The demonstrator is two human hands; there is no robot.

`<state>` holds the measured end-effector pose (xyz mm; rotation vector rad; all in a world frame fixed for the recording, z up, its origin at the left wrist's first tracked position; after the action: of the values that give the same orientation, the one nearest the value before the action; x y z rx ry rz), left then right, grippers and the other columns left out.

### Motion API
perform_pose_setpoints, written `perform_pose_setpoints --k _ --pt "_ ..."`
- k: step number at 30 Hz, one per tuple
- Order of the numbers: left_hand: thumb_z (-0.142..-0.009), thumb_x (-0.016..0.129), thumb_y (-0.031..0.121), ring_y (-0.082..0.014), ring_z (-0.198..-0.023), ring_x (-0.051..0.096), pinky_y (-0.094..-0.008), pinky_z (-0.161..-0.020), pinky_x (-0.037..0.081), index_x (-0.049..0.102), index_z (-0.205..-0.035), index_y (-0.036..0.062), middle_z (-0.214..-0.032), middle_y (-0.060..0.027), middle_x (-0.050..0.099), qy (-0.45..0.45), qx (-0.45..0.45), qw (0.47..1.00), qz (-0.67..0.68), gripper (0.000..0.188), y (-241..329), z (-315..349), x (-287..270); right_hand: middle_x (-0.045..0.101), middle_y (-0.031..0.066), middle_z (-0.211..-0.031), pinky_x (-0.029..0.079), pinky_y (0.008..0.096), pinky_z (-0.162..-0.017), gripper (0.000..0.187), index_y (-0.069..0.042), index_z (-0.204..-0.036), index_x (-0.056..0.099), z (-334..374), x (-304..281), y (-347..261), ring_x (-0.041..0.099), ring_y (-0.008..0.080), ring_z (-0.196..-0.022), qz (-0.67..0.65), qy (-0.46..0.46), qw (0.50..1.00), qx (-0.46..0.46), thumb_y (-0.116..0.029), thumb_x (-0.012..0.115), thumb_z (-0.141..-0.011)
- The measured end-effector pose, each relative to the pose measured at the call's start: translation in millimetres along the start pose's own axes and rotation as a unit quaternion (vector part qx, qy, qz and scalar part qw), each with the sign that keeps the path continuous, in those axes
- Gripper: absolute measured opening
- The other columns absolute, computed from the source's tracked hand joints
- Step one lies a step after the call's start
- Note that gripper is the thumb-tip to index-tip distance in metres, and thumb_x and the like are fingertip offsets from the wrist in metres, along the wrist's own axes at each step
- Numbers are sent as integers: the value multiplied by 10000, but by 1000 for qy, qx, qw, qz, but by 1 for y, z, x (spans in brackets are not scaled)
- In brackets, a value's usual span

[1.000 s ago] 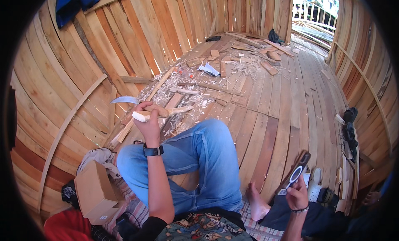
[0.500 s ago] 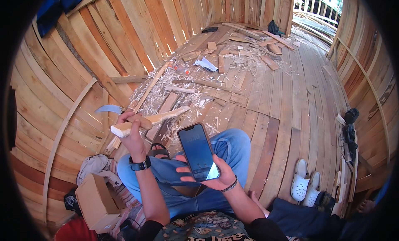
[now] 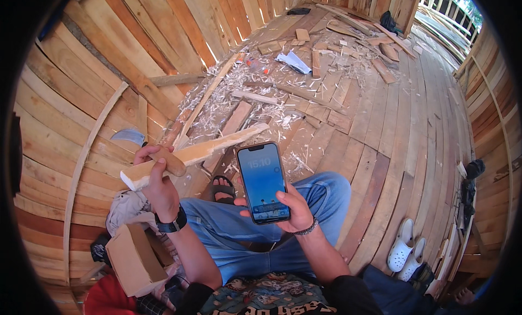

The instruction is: The person carves a piece of wood using a large knife. They hold the wood with one hand and shave off thin layers with the blade, accumulating wood shavings on the floor.

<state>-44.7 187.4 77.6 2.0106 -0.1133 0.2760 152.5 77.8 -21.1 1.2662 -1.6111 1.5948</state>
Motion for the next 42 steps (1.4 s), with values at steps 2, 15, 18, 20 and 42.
perform_pose_setpoints --k 2,15,18,20,42 --pt "-753 508 -45 -238 -942 573 -358 -875 428 488 -1016 14 -987 -104 510 6 -2 1000 9 271 -3 -2 -5 281 278 -1390 392 565 -944 773 20 -1400 173 -6 -5 1 436 450 -1179 47 7 999 6 -409 527 -863" --pt "-710 528 11 -264 -928 534 -434 -934 399 481 -986 32 -941 -117 507 -31 17 999 6 281 -5 0 -18 528 180 -1173 411 359 -952 692 -5 -1334 312 72 -84 115 574 248 -1034 43 -55 950 304 -456 518 -851" --pt "-712 544 36 -271 -930 522 -449 -936 394 480 -977 44 -937 -127 502 -27 17 999 16 272 -16 3 -21 557 130 -1119 444 302 -862 560 -14 -1333 331 98 -121 171 593 177 -937 134 -80 901 405 -337 447 -891" --pt "-715 560 46 -267 -929 519 -457 -939 388 478 -971 47 -924 -123 503 -36 24 999 31 269 -21 4 -20 567 115 -1111 444 300 -859 505 -33 -1318 376 104 -135 191 593 176 -933 232 -109 856 449 -319 414 -903" --pt "-699 586 7 -172 -819 540 -281 -735 427 546 -924 38 -878 -76 552 -42 63 994 -79 231 -20 31 -35 525 219 -1161 391 424 -939 521 -55 -1271 433 66 -35 210 488 372 -1113 592 -285 675 336 -201 601 -800"
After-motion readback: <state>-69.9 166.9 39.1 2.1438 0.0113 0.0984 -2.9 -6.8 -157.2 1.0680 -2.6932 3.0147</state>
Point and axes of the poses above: each hand's wrist, its own z-axis away from the middle knuckle, its own x-axis out of the palm, y = z × x, the point moved 9 cm from there along -z, towards the middle knuckle
